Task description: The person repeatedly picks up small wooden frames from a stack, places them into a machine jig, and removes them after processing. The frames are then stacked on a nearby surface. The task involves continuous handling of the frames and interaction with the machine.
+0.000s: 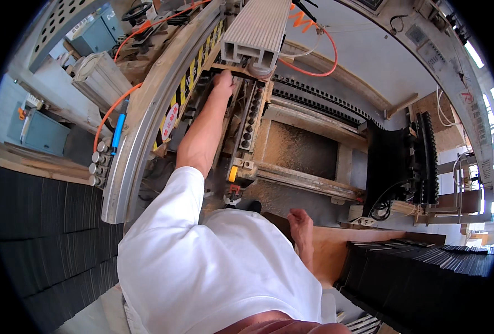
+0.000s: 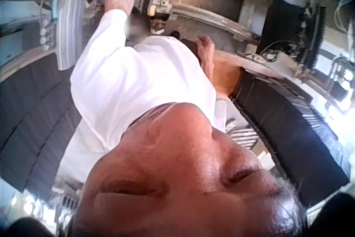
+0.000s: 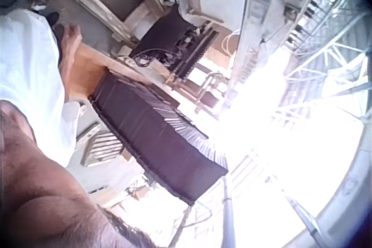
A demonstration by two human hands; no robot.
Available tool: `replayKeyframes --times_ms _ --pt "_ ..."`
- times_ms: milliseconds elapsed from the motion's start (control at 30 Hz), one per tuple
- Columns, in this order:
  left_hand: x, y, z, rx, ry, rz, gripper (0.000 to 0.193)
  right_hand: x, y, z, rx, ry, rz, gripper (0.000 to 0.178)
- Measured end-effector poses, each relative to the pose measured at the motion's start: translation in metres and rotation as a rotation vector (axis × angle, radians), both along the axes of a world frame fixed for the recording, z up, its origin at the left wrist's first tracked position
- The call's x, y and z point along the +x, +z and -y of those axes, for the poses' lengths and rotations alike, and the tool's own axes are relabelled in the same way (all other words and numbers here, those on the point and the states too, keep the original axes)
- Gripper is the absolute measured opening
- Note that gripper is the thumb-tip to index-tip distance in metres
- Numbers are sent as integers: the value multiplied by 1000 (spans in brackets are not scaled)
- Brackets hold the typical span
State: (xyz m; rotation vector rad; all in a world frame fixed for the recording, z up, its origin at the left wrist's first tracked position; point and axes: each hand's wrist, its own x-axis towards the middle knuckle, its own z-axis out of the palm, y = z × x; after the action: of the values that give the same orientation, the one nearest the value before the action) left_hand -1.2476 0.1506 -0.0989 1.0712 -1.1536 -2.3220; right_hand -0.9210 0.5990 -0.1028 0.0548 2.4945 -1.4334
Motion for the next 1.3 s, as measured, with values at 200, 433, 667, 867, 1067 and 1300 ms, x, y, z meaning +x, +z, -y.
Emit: replayKeyframes --times_ms 200,433,667,867,1067,1300 --pt "-7 -33 25 193 1 -380 32 -16 13 -1 38 43 2 19" --pt "12 -1 -14 197 205 81 67 -36 9 6 85 133 -10 21" --pt "27 -9 -6 304 112 -190 31 -103 74 97 167 579 -456 13" --pt "58 -21 -11 382 -80 -380 22 -210 112 225 159 818 -864 15" --pt "97 -21 -23 397 26 -374 23 -279 85 330 554 841 -1166 40" --pt "162 -6 -44 260 -48 -358 23 -269 88 351 708 987 -727 38"
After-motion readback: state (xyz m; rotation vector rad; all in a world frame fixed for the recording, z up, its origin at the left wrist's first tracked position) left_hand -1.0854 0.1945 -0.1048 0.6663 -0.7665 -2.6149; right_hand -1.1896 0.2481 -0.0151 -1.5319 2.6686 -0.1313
